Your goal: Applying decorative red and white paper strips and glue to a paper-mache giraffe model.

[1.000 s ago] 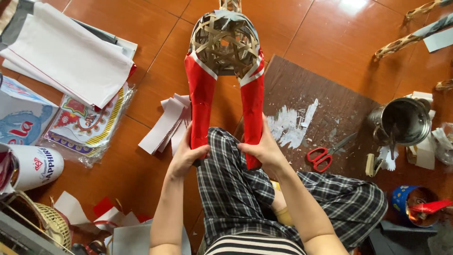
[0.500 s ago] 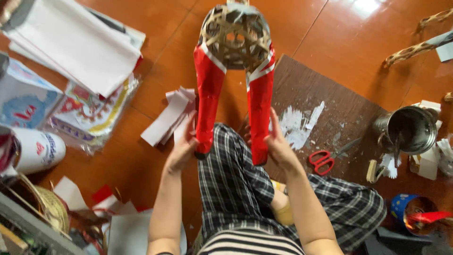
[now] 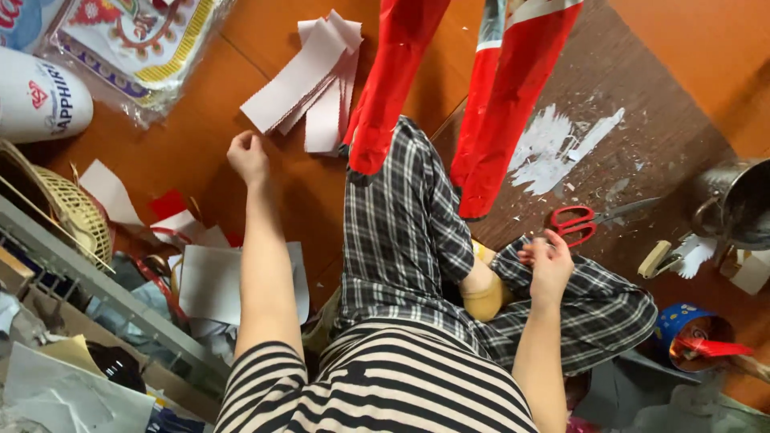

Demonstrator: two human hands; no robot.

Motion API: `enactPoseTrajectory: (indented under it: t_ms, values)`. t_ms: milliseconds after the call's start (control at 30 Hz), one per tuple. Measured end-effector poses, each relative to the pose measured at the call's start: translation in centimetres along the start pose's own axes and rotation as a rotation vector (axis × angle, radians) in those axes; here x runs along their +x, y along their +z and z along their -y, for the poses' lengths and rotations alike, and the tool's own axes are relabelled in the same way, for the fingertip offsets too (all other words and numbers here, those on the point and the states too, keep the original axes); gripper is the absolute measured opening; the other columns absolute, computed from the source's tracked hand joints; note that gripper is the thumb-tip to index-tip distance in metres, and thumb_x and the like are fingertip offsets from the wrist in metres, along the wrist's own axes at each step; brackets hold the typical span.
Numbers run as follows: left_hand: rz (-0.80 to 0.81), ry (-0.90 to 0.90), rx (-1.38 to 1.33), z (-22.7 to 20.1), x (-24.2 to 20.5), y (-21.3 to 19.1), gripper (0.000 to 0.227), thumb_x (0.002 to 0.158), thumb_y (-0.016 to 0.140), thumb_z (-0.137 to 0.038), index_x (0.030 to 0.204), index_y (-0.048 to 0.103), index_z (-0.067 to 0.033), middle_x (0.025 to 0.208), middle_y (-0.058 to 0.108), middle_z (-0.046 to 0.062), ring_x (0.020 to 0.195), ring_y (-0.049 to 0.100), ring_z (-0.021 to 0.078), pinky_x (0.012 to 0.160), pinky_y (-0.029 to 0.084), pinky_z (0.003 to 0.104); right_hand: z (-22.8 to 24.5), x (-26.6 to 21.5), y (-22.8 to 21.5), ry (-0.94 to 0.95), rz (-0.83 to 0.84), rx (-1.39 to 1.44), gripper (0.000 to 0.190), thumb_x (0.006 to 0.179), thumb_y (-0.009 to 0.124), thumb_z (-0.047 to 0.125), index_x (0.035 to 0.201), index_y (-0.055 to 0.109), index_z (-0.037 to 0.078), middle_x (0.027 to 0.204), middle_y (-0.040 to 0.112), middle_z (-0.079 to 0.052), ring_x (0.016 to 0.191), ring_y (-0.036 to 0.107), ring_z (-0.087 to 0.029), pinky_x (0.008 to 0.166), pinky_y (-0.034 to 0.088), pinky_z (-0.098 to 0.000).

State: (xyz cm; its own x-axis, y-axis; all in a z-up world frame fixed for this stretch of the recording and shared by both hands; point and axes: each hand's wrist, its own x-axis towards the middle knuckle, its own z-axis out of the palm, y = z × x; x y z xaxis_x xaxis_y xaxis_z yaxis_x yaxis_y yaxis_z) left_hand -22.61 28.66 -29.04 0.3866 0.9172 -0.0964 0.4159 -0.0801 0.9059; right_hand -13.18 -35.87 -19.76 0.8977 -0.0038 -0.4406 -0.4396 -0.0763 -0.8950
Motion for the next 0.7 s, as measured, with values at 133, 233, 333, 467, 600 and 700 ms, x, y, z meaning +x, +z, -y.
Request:
enactPoseTrajectory:
  t_ms: [133, 233, 333, 467, 600, 700]
  values:
    - [-0.163, 0.043, 0.036, 0.2, 2.1, 1.6, 0.016, 0.094, 0.069, -0.007, 0.105, 0.072, 0.0045, 0.104, 0.077, 0.014, 0.092, 0.072, 0.0165, 0.084, 0.056, 0.031, -0.5, 0.3, 0.1, 0.115, -0.117, 0.073, 0.034, 0.110, 0.054, 0.018, 0.138, 0.053, 0.000, 0.081, 0.068, -0.009, 0.062, 0.064, -0.016, 0.057, 0.053, -0.0266]
    - [-0.156, -0.089, 0.012, -0.4, 3.4, 2.7, 0.021, 0.089, 0.073, -0.009, 0.105, 0.070, 0.0043, 0.104, 0.076, 0.016, 0.091, 0.071, 0.0183, 0.083, 0.058, 0.032, -0.8, 0.9, 0.6, 0.064, -0.071, 0.005, 0.033, 0.111, 0.053, 0.016, 0.139, 0.053, -0.001, 0.089, 0.069, -0.010, 0.070, 0.066, -0.015, 0.062, 0.054, -0.0260]
    - [-0.149, -0.101, 0.107, -1.1, 3.6, 2.6, 0.028, 0.078, 0.078, -0.007, 0.103, 0.071, 0.0040, 0.096, 0.077, 0.014, 0.083, 0.073, 0.0186, 0.077, 0.060, 0.032, -1.5, 1.1, 0.4, 0.058, -0.058, -0.061, 0.033, 0.110, 0.054, 0.013, 0.138, 0.054, -0.002, 0.095, 0.070, -0.011, 0.075, 0.068, -0.015, 0.065, 0.055, -0.0263]
    - [-0.144, -0.073, 0.254, -3.2, 2.8, 2.1, 0.034, 0.078, 0.075, -0.006, 0.111, 0.071, 0.0027, 0.082, 0.077, 0.009, 0.072, 0.075, 0.0174, 0.073, 0.061, 0.033, -2.2, 1.5, 0.0, 0.067, -0.055, -0.057, 0.032, 0.110, 0.054, 0.013, 0.138, 0.054, -0.002, 0.097, 0.069, -0.011, 0.075, 0.068, -0.016, 0.065, 0.054, -0.0262]
    - [-0.138, 0.008, 0.280, -4.0, 2.1, 1.4, 0.062, 0.074, 0.070, -0.002, 0.135, 0.059, -0.0017, 0.078, 0.071, 0.008, 0.071, 0.071, 0.0183, 0.071, 0.059, 0.035, -2.8, 1.9, 0.0, 0.070, -0.048, -0.060, 0.032, 0.110, 0.054, 0.013, 0.137, 0.055, -0.003, 0.097, 0.069, -0.011, 0.076, 0.068, -0.016, 0.065, 0.055, -0.0265]
    - [0.075, 0.016, 0.318, -4.3, 1.6, 1.0, 0.084, 0.075, 0.067, -0.001, 0.154, 0.040, -0.0107, 0.087, 0.067, 0.015, 0.080, 0.066, 0.0280, 0.077, 0.055, 0.039, -3.0, 2.0, -0.1, 0.086, -0.043, -0.076, 0.032, 0.109, 0.055, 0.013, 0.136, 0.055, -0.002, 0.096, 0.069, -0.010, 0.076, 0.068, -0.016, 0.065, 0.055, -0.0266]
